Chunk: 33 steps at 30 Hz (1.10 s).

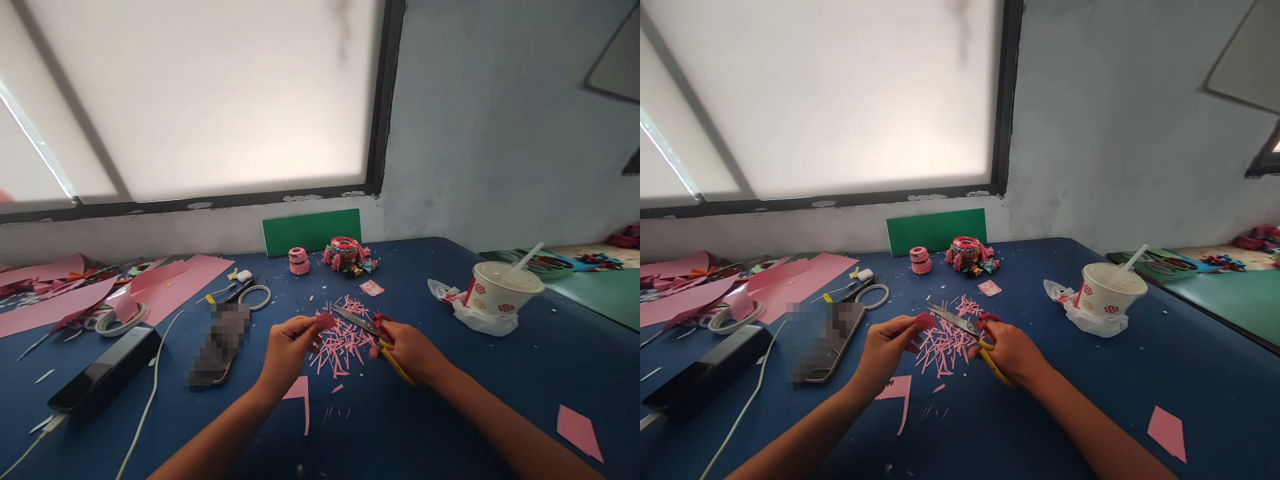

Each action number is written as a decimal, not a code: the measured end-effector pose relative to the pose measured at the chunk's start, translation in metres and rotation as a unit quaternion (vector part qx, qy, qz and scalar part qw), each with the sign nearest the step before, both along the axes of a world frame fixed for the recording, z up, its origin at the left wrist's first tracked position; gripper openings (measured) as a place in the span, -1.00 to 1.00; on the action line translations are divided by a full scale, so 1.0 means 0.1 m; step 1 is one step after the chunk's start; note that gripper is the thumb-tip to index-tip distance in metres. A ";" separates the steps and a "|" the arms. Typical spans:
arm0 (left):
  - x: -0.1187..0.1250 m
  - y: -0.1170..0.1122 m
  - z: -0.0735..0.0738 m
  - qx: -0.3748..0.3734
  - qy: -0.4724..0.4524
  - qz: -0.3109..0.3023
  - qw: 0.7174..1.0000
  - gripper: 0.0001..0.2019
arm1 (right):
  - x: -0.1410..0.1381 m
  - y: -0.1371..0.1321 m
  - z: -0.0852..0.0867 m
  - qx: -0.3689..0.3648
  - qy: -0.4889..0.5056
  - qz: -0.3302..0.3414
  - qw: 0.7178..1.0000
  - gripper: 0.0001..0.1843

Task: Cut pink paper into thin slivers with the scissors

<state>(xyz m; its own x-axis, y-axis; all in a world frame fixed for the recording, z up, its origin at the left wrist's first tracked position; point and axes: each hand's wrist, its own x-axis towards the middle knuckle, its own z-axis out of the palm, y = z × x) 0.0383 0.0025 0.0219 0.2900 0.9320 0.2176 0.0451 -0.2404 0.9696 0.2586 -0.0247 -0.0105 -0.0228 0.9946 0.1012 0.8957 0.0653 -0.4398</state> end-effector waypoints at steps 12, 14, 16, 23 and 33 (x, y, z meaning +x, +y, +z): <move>0.00 -0.02 0.03 0.008 0.010 0.001 1.000 -0.76 | -0.04 -0.04 0.04 0.009 0.007 0.001 1.000 -0.71; -0.01 -0.02 0.03 0.011 0.001 0.006 1.000 -0.77 | -0.01 -0.03 0.03 0.020 0.008 -0.006 1.000 -0.73; 0.00 -0.01 0.03 0.014 -0.009 0.016 1.000 -0.78 | 0.00 -0.04 0.01 0.029 0.011 0.001 1.000 -0.70; 0.00 -0.03 0.00 0.017 -0.033 0.013 0.999 -0.80 | -0.09 -0.07 0.02 0.026 -0.014 0.021 0.999 -0.65; 0.02 -0.05 0.05 -0.014 -0.052 0.029 0.998 -0.80 | -0.12 -0.08 0.00 0.012 0.001 0.020 1.000 -0.65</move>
<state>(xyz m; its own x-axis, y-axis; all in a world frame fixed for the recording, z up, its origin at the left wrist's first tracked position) 0.0400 -0.0027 0.0272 0.2116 0.9530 0.2169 -0.0432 -0.2126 0.9762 0.2464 -0.0328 -0.0104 -0.0632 0.9902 0.1242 0.8916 0.1119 -0.4388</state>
